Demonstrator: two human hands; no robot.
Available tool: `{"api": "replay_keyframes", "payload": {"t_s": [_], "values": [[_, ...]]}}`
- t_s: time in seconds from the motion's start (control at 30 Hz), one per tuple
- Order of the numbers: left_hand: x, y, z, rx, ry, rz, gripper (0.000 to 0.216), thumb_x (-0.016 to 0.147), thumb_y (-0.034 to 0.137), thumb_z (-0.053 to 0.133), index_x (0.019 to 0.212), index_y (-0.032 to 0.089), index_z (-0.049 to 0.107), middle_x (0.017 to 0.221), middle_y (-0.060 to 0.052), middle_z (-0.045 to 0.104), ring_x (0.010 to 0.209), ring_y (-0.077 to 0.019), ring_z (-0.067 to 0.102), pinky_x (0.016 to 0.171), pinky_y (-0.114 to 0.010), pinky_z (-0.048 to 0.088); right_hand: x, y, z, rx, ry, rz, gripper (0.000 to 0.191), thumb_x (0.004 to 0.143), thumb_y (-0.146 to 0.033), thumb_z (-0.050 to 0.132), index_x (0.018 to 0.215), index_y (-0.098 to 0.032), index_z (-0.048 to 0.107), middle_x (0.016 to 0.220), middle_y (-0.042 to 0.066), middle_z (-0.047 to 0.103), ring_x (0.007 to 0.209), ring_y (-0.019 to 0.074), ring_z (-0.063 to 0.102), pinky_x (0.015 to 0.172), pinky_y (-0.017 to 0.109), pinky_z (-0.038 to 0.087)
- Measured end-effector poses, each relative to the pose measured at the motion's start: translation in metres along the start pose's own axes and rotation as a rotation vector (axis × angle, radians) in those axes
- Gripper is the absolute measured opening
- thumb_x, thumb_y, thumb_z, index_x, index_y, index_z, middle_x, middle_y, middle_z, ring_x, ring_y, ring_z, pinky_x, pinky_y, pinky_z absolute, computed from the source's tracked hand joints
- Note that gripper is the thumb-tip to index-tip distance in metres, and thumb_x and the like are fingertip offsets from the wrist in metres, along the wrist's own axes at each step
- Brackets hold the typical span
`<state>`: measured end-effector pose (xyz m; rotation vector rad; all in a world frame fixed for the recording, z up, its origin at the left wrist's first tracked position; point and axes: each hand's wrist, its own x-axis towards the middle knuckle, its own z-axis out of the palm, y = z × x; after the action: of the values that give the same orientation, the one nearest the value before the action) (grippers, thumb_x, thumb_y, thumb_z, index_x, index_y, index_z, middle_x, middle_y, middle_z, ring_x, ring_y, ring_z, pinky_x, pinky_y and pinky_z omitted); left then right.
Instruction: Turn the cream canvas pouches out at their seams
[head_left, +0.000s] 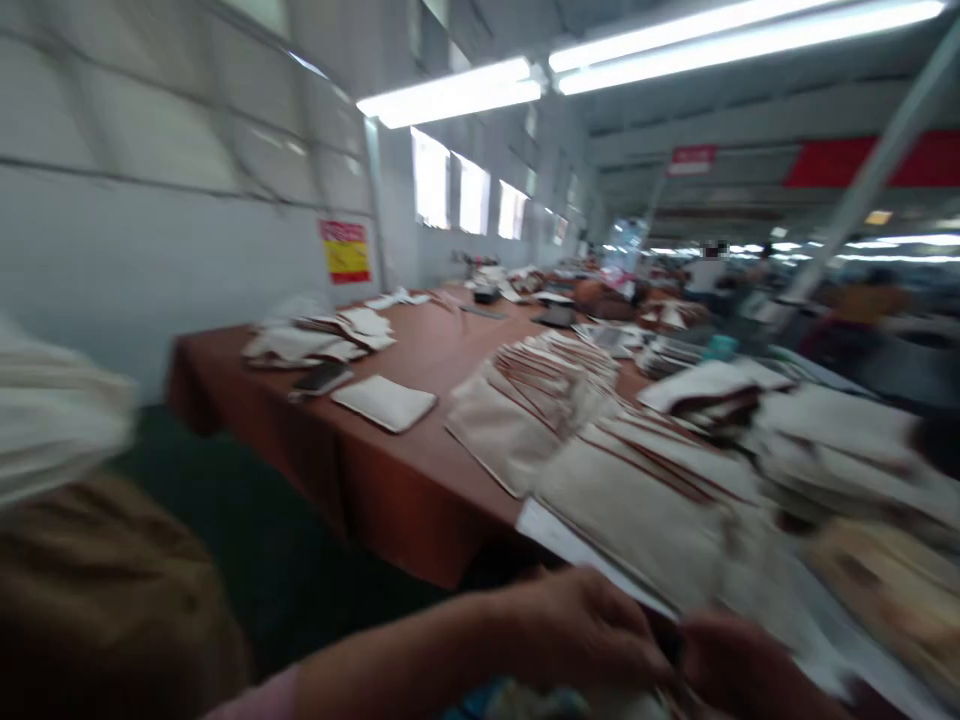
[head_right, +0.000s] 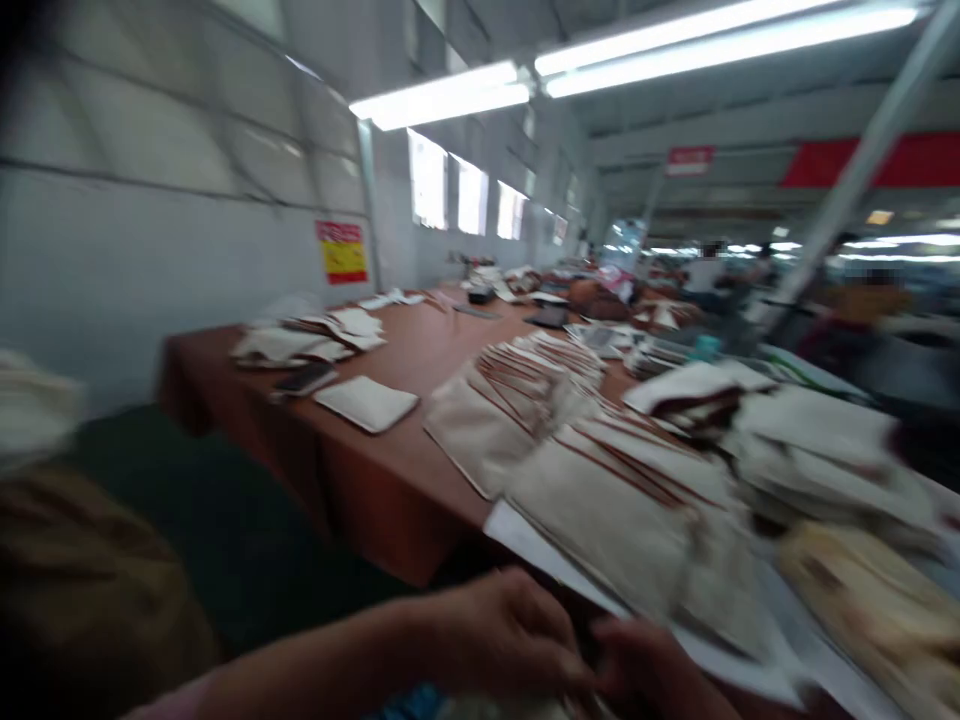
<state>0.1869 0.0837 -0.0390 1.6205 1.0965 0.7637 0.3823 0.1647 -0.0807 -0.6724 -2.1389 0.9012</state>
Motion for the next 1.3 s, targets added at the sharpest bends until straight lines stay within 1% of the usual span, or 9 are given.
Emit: {"api": "replay_keyframes", "payload": {"t_s": [0.1,0.2,0.5,0.63,0.8,0.9,1.03,1.13,1.3], "values": [[0.043,-0.020,0.008,-0.122,-0.051,-0.078,0.045,0.086,0.055,0.061,0.083,0.011,0.065,0.067,0.001,0.052,0.055,-0.0078,0.037,0.049,-0.021,0.029,-0.025,0.019,-0.026,0.249,-0.085,0.256,0.036,0.095,-0.056,0.046,0.114,-0.027,0.058,0.083,0.002,0.063,0.067,0.0172,0.058,0.056,0.028,0.049],[0.054,-0.017,-0.001,-0.019,-0.091,-0.100,0.043,0.087,0.053,0.060,0.083,0.010,0.064,0.067,0.002,0.050,0.060,-0.0084,0.037,0.052,-0.019,0.028,-0.019,0.019,-0.036,0.550,-0.165,0.370,0.034,0.097,-0.049,0.047,0.102,-0.019,0.061,0.078,0.001,0.057,0.067,0.0130,0.048,0.058,0.023,0.040],[0.043,0.014,0.014,0.384,-0.091,-0.033,0.039,0.094,0.046,0.048,0.085,0.012,0.065,0.070,0.002,0.050,0.065,-0.0101,0.040,0.055,-0.019,0.032,-0.016,0.010,-0.050,0.400,-0.467,0.304,0.045,0.091,-0.057,0.054,0.078,-0.014,0.059,0.064,-0.004,0.038,0.058,0.0091,0.027,0.048,0.023,0.019],[0.042,0.018,0.021,0.389,-0.041,0.002,0.038,0.093,0.046,0.051,0.077,0.013,0.060,0.069,0.003,0.048,0.065,-0.0101,0.039,0.056,-0.019,0.031,-0.026,0.013,-0.045,0.458,-0.372,0.213,0.041,0.092,-0.053,0.056,0.076,-0.016,0.054,0.068,-0.003,0.040,0.063,0.0105,0.030,0.053,0.023,0.024],[0.038,0.008,0.025,-0.173,-0.075,-0.076,0.051,0.091,0.061,0.047,0.078,0.013,0.057,0.066,0.003,0.042,0.056,-0.0085,0.033,0.049,-0.020,0.026,-0.039,0.016,-0.038,0.667,-0.307,0.244,0.034,0.091,-0.047,0.060,0.078,-0.017,0.053,0.070,-0.003,0.040,0.063,0.0107,0.029,0.054,0.024,0.023],[0.038,0.004,0.024,-0.305,-0.061,-0.116,0.058,0.092,0.063,0.043,0.080,0.010,0.062,0.067,-0.001,0.049,0.057,-0.0094,0.036,0.051,-0.021,0.027,-0.043,0.016,-0.040,0.694,-0.311,0.246,0.031,0.092,-0.044,0.061,0.079,-0.017,0.054,0.073,-0.002,0.042,0.064,0.0109,0.031,0.056,0.025,0.024],[0.037,0.009,0.026,-0.352,-0.124,-0.196,0.045,0.081,0.056,0.065,0.078,0.012,0.058,0.063,0.003,0.044,0.053,-0.0073,0.032,0.048,-0.020,0.023,-0.044,0.013,-0.042,0.658,-0.282,0.235,0.031,0.091,-0.043,0.062,0.077,-0.016,0.054,0.073,-0.002,0.044,0.066,0.0112,0.032,0.057,0.025,0.025],[0.035,0.011,0.033,-0.343,-0.145,-0.180,0.045,0.078,0.055,0.070,0.076,0.014,0.053,0.061,0.005,0.040,0.052,-0.0066,0.029,0.048,-0.019,0.022,-0.040,0.013,-0.037,0.621,-0.274,0.202,0.036,0.090,-0.047,0.062,0.075,-0.015,0.054,0.070,-0.002,0.044,0.063,0.0107,0.032,0.055,0.024,0.025],[0.033,0.000,0.041,-0.055,0.147,-0.069,0.042,0.088,0.053,0.057,0.071,0.016,0.047,0.063,0.005,0.036,0.056,-0.0080,0.029,0.048,-0.018,0.024,-0.025,0.016,-0.042,0.418,-0.233,0.051,0.035,0.093,-0.048,0.056,0.083,-0.015,0.061,0.071,0.000,0.051,0.064,0.0123,0.041,0.057,0.024,0.034]]}}
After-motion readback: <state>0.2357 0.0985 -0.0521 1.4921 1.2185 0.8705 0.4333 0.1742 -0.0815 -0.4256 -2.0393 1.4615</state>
